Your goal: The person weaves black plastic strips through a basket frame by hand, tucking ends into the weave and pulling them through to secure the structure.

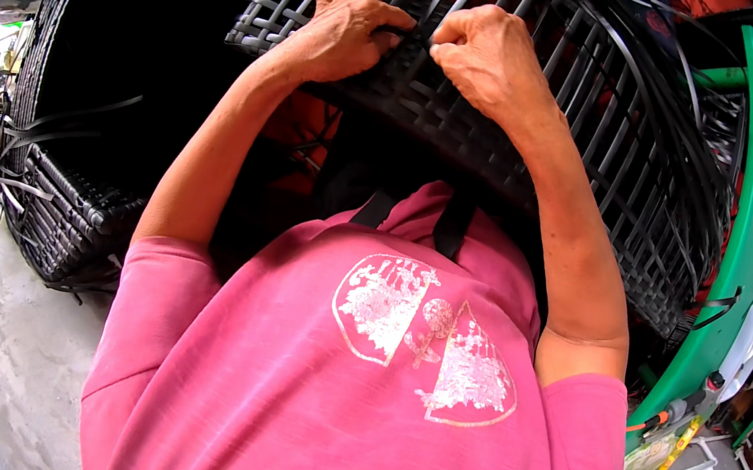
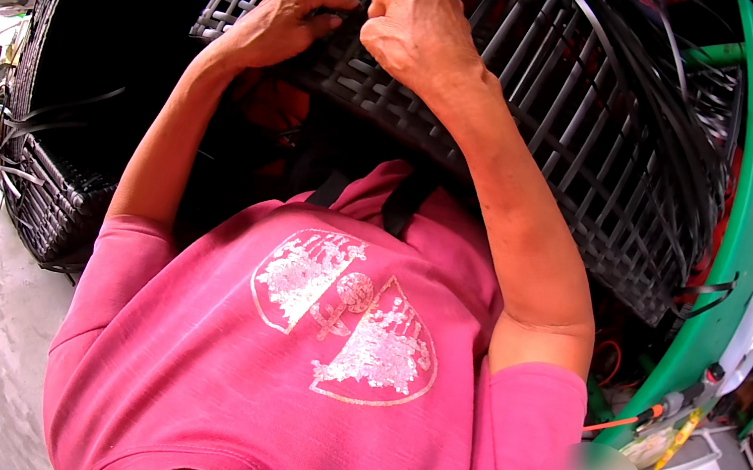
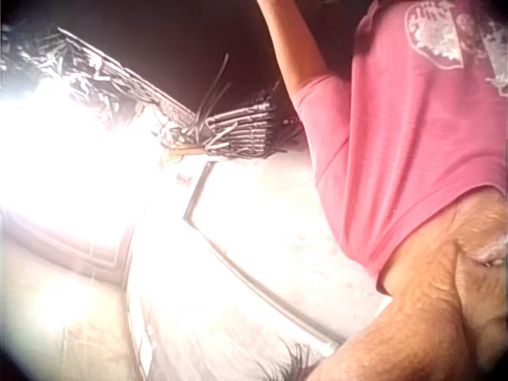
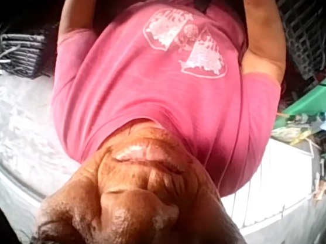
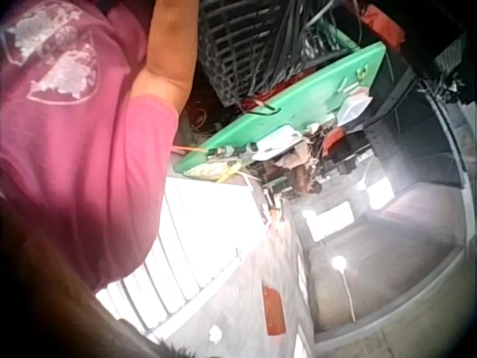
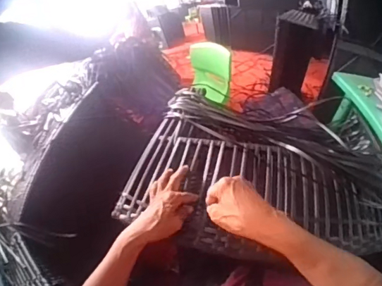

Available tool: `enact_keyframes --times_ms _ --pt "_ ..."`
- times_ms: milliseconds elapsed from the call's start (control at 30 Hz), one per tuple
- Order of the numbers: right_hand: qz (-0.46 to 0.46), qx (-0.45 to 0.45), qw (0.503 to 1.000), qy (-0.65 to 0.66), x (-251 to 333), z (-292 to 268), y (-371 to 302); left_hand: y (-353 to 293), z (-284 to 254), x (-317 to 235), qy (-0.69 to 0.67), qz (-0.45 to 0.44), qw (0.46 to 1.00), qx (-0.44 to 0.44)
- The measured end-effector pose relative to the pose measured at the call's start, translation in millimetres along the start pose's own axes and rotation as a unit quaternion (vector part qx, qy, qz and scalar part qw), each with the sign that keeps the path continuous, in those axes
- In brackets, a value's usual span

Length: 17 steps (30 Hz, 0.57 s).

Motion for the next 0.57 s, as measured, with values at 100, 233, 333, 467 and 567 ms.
enact_keyframes --times_ms 100,233,333,467,567 --pt "0.029 0.071 0.994 0.079 0 17 8 4 3 7 -0.012 -0.012 0.999 0.032" --pt "-0.081 -0.189 0.976 0.073 7 -3 -3 3 -20 11 -0.133 -0.020 0.991 -0.016" --pt "-0.048 -0.117 0.936 0.329 11 6 4 10 -61 -5 -0.187 0.030 0.980 -0.058" --pt "0.000 -0.026 0.910 0.414 10 11 15 9 -85 -20 -0.173 -0.003 0.982 -0.080" --pt "0.045 0.008 0.978 0.203 9 13 18 -12 -59 26 -0.091 -0.073 0.991 -0.067"
Point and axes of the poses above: each hand's wrist, its own y-axis towards the middle knuckle, its own z-axis out of the palm, x = y × z, the point moved 8 cm from there along y, towards the middle knuckle, and after that the axes turned 8 degrees about -y, right-handed, at the moved point
